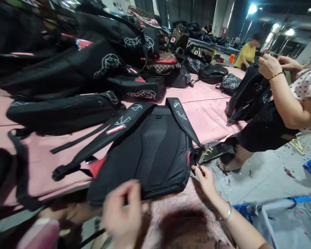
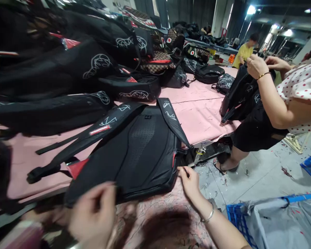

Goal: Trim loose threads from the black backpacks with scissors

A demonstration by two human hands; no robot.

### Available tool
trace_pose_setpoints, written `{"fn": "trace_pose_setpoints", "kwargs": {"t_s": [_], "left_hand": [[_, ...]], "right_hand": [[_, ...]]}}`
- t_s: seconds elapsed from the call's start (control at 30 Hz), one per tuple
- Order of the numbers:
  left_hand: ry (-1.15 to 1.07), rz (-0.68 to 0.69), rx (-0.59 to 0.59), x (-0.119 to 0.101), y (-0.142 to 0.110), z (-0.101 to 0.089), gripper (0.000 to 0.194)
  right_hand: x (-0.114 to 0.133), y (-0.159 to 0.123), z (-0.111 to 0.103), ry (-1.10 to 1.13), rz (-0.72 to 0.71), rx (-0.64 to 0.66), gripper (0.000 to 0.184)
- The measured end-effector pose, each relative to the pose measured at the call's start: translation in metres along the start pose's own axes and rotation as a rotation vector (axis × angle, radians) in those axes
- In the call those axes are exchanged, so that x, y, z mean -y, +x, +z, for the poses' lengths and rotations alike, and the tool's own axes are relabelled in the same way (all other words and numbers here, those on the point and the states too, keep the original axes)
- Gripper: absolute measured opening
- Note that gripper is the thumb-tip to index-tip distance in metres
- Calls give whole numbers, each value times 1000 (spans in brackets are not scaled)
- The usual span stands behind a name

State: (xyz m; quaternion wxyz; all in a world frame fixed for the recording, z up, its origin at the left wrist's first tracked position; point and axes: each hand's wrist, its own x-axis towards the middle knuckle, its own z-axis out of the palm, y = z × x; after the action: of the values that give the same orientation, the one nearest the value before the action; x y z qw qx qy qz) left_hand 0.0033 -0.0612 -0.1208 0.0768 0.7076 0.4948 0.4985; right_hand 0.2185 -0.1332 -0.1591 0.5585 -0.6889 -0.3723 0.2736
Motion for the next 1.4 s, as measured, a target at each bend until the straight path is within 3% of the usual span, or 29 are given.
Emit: {"fn": "trace_pose_setpoints", "kwargs": {"t_s": [0.03, 0.07, 0.13, 0.27, 0.4, 0.57, 0.77, 0.87, 0.93, 1.03, 1.17, 1.27, 1.4], "left_hand": [[-19, 217, 158, -12, -13, 3, 15], [18, 330, 288, -23, -23, 5, 16], [129, 394, 397, -37, -38, 10, 19], [315, 240, 324, -36, -54, 15, 30], [301, 165, 288, -25, -65, 17, 24], [213, 135, 209, -29, -65, 12, 14], [259, 183, 268, -42, -60, 12, 18], [301, 224, 363, -39, -45, 2, 22], [359, 201, 360, -26, -31, -15, 23], [532, 2, 272, 8, -15, -50, 25], [447, -204, 438, 44, -9, -76, 27], [315, -316, 579, 45, -3, -77, 30], [281, -368, 690, 32, 14, -78, 29]], "right_hand": [[1, -1, 3, -12, -8, 23, 30], [3, 0, 7, -26, -24, 34, 30], [6, 4, 14, -57, -68, 29, 29], [13, 13, 31, -241, -159, 1, 33], [18, 15, 43, -469, -218, -24, 30], [10, 17, 46, -490, -234, -70, 28], [6, 18, 50, -453, -301, -61, 20], [11, 29, 39, -378, -290, -40, 20], [14, 42, 24, -311, -265, -73, 23], [14, 59, -6, -178, -214, -128, 31], [1, 56, -36, -187, -184, 14, 29], [-10, 50, -51, -163, -164, 71, 32], [-18, 67, -72, -18, -120, -168, 43]]}}
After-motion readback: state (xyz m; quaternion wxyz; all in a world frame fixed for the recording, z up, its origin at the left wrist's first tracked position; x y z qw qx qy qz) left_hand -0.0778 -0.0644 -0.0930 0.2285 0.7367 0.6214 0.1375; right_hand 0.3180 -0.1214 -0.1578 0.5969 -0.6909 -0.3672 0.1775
